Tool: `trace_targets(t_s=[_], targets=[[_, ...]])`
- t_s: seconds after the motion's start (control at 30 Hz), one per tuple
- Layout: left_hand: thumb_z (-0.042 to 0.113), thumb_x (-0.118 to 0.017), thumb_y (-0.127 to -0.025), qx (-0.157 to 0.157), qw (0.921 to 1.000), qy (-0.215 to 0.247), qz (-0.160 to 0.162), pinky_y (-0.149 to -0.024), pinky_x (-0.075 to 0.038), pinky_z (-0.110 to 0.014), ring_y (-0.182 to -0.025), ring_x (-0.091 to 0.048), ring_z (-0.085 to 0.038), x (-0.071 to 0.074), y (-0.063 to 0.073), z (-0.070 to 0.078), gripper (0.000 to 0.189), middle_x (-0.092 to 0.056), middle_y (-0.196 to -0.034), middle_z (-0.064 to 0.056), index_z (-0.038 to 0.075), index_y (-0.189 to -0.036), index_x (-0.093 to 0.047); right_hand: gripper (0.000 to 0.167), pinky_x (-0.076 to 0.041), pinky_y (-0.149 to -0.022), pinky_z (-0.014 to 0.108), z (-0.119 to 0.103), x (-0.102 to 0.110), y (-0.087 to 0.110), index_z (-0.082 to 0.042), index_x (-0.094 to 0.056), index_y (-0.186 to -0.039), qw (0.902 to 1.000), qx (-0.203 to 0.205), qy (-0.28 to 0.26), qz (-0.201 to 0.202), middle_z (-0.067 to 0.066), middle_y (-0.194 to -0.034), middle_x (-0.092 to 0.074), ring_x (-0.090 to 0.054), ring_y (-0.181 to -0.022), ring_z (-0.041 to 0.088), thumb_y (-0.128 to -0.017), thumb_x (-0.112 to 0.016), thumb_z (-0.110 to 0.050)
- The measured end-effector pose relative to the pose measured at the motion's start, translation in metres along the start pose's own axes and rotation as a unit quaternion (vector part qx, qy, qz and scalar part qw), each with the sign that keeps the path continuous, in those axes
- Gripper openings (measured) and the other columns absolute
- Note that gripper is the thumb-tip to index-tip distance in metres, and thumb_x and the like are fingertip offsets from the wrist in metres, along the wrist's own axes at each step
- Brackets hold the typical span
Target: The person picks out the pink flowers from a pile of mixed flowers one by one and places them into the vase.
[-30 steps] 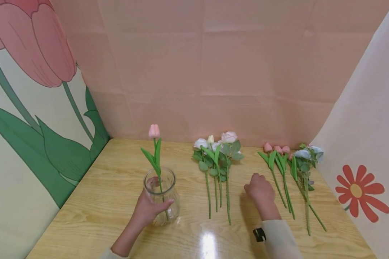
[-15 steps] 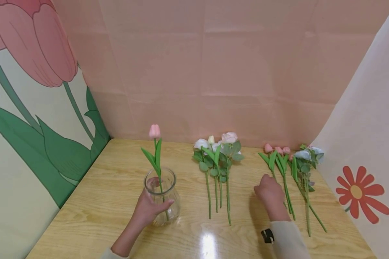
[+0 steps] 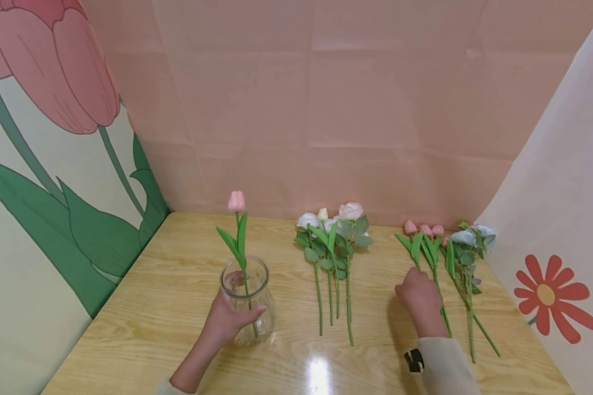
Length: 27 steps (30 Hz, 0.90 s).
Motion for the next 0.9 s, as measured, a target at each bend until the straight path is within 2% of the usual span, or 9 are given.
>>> trace_targets(t_s=[0.17,0.3,0.53,0.9], targets=[[0.030,-0.093,-0.068,-0.001,1.0000,0.000,0.001,-0.108,-0.038,-0.065,-0.130,-0.050,-0.037,0.000,0.000,0.001,0.085,-0.055,-0.137,-0.013,0.010,-0.138,-0.049,0.061,-0.052,-0.078,0.058,0.006,0.001,-0.002,0.017,-0.042,-0.136,0.9999,-0.010,0.004,-0.002,0.039,-0.130,-0.052,-0.057,-0.106,0.053,-0.097,-0.061,-0.026],[0.030,-0.093,-0.067,0.009,1.0000,0.000,0.000,-0.109,-0.038,-0.064,-0.131,-0.050,-0.036,0.000,-0.001,0.000,0.085,-0.055,-0.137,-0.011,0.013,-0.138,-0.049,0.064,-0.052,-0.074,0.057,0.013,-0.001,-0.005,0.019,-0.039,-0.136,0.9998,-0.016,0.003,-0.007,0.040,-0.127,-0.052,-0.058,-0.103,0.053,-0.097,-0.061,-0.027],[0.032,-0.093,-0.069,0.002,1.0000,0.004,-0.002,-0.109,-0.038,-0.063,-0.131,-0.050,-0.036,0.000,0.000,0.001,0.082,-0.055,-0.137,-0.013,0.014,-0.136,-0.049,0.046,-0.049,-0.062,0.048,0.022,0.003,-0.007,0.017,-0.048,-0.120,0.9998,-0.017,-0.005,0.006,0.034,-0.104,-0.059,-0.060,-0.082,0.039,-0.096,-0.058,-0.021],[0.034,-0.092,-0.069,0.006,0.9999,0.005,-0.006,-0.111,-0.036,-0.063,-0.133,-0.048,-0.036,-0.001,0.000,-0.001,0.084,-0.054,-0.138,-0.011,0.013,-0.138,-0.049,0.032,-0.047,-0.060,0.046,0.034,0.003,-0.016,0.012,-0.056,-0.104,0.9998,-0.009,-0.011,0.013,0.028,-0.091,-0.060,-0.057,-0.074,0.034,-0.094,-0.057,-0.018]])
Point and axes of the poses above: each hand's wrist, its own y-axis away from the middle knuckle, its own x-axis out of the back of the hand, z = x × y, the point moved 8 cm from there along -y, towards the middle knuckle
